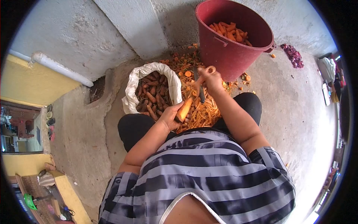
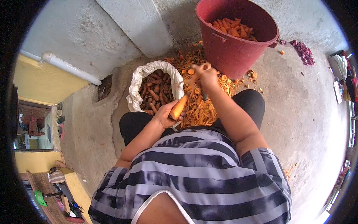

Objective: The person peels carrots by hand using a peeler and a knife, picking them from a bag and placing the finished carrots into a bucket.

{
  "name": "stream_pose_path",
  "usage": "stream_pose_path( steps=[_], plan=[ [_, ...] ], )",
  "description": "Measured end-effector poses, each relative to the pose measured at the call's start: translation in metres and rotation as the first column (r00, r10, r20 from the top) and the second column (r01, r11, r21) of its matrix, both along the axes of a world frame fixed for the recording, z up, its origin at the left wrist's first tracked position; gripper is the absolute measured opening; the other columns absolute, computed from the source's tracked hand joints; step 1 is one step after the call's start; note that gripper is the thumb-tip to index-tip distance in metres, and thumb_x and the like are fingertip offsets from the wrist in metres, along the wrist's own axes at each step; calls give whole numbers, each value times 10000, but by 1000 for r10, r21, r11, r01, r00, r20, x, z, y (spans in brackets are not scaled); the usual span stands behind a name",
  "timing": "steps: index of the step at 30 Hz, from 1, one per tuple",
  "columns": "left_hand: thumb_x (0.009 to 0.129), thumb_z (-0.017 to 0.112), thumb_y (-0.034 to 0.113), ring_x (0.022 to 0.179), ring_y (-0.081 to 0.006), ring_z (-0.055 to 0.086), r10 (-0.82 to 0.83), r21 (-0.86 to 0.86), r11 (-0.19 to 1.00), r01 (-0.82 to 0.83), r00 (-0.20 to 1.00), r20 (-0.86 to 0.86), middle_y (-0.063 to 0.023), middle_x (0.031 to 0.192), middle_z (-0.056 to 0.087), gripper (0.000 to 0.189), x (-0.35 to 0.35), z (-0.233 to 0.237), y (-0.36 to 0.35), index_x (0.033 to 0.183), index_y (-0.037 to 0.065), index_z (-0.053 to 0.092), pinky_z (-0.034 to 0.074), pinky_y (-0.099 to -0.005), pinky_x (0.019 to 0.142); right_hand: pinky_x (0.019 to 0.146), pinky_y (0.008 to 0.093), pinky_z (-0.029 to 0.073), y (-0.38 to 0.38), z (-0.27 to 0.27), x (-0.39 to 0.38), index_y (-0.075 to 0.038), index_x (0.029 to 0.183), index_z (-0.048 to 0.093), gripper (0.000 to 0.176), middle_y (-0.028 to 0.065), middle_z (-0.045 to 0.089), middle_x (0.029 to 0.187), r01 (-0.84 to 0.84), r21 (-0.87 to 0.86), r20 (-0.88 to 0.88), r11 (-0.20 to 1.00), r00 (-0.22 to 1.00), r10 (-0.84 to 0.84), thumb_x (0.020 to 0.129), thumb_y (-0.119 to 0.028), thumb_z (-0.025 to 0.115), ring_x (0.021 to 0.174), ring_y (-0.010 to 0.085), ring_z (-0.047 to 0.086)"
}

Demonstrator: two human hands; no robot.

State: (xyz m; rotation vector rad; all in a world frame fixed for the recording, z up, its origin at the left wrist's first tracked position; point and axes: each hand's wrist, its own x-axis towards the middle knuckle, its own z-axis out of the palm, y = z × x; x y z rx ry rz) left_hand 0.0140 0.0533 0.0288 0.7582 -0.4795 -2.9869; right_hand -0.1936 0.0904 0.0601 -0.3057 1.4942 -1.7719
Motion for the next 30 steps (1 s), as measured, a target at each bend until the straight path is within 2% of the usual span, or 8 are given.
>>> stream_pose_path(
  steps=[3, 10, 13, 16, 18, 24, 28, 30],
  plan=[
    [876, 461, 282, 730, -198, 554, 91, -90, 993, -81, 989, 114, -77, 875, 525, 315, -2, -1, -1, 1063, 29, 468, 478, -338, 594, 427, 279, 386, 1, -8, -23, -53, 742, 501, 227, 41, 512, 626, 123, -57, 26, 991, 992, -122, 744, -193, 681, 478, 124, 475],
    [842, 508, 195, 694, -197, 555, 191, -13, 982, -191, 977, 98, -82, 836, 550, 259, -5, 13, 5, 1040, 29, 489, 478, -350, 575, 391, 228, 367, 20, 10, 49, -63, 826, 491, 315, 13, 495, 595, -432, -158, -133, 888, 900, 415, 713, -255, 715, 471, 100, 473],
    [869, 486, 258, 675, -191, 550, 134, -7, 991, -135, 985, 111, -87, 811, 556, 277, -2, -3, 2, 1034, 35, 492, 473, -329, 551, 433, 258, 384, 6, -2, 11, -43, 743, 528, 271, 42, 526, 629, -184, 83, -68, 979, 979, 190, 707, -239, 710, 508, 121, 488],
    [872, 494, 277, 702, -178, 547, 95, -7, 995, -95, 994, 55, -70, 810, 553, 287, 1, -6, 0, 1032, 38, 493, 470, -303, 552, 396, 284, 376, -2, -4, -27, -1, 763, 506, 251, 92, 548, 651, 108, 9, -76, 994, 991, -107, 733, -169, 691, 475, 155, 482],
    [873, 495, 266, 722, -170, 545, 131, -1, 991, -131, 990, 59, -60, 813, 553, 270, 0, -4, -1, 1030, 46, 496, 469, -298, 557, 391, 280, 370, 1, -10, -29, -17, 789, 501, 266, 78, 535, 653, 133, -35, -16, 991, 991, -134, 730, -188, 696, 479, 149, 476],
    [872, 500, 277, 758, -151, 548, 309, -65, 951, -302, 934, 181, -43, 838, 555, 265, -7, -2, 1, 1008, 50, 515, 477, -297, 615, 456, 246, 367, 15, 4, 41, -60, 751, 497, 295, 7, 487, 625, -379, -187, 28, 906, 920, 391, 705, -248, 720, 517, 98, 443],
    [882, 475, 279, 719, -176, 572, 162, -119, 982, -147, 979, 125, -53, 839, 555, 291, 1, -22, -5, 1047, 42, 507, 507, -328, 599, 446, 264, 380, -13, -15, 4, -45, 727, 497, 237, 27, 505, 633, 7, 55, -32, 998, 999, -6, 727, -174, 696, 516, 102, 460],
    [880, 479, 285, 705, -167, 569, 173, -143, 978, -149, 970, 173, -47, 836, 555, 313, -1, -12, 2, 1066, 34, 501, 505, -315, 575, 448, 287, 402, -12, -6, -18, -35, 744, 498, 238, 41, 514, 632, 66, -82, 5, 994, 998, -66, 737, -180, 687, 512, 118, 478]
  ],
)
